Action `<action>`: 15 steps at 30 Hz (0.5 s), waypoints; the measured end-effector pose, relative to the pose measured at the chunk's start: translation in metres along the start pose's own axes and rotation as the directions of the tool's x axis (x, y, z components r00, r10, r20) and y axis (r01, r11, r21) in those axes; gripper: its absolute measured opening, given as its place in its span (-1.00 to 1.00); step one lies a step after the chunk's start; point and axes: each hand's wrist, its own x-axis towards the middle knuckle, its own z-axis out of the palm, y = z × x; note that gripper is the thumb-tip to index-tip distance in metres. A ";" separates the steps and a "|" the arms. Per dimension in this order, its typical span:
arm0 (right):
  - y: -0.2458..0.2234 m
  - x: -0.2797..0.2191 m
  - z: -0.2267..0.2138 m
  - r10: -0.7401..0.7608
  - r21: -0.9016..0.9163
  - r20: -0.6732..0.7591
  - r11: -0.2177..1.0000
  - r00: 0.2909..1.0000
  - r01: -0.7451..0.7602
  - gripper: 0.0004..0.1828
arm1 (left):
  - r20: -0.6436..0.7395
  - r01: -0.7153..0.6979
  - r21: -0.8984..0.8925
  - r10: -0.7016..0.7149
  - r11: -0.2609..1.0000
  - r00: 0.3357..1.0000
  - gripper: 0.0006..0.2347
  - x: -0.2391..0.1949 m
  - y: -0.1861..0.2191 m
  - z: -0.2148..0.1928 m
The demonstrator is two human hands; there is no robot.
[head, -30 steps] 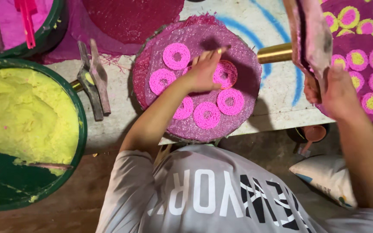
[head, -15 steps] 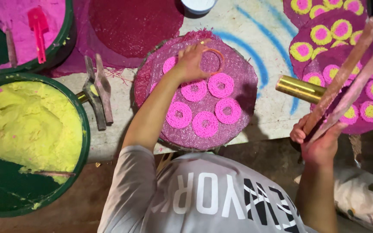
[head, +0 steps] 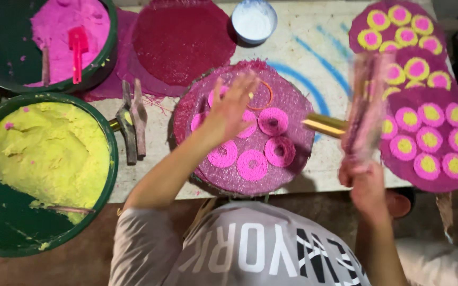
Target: The person fills a hand-operated incense mold with yellow powder, presses the powder into small circular shapes onto a pink base, and repeats the process using various molds and colors of powder.
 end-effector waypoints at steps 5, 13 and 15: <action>-0.094 0.023 0.082 -0.232 -0.474 0.548 0.706 0.804 0.526 -0.39 | 0.422 0.086 -0.610 0.231 0.787 0.877 -0.70 -0.035 0.091 -0.061; -0.199 0.089 0.204 -0.336 0.317 0.905 0.125 -0.261 0.940 -0.33 | 0.275 -0.002 -0.749 0.314 0.662 0.909 -0.56 -0.128 0.093 -0.149; -0.205 0.104 0.236 -0.291 0.447 0.871 0.139 -0.395 0.884 -0.32 | 0.383 0.042 -0.628 0.262 0.777 0.886 -0.59 -0.146 0.089 -0.159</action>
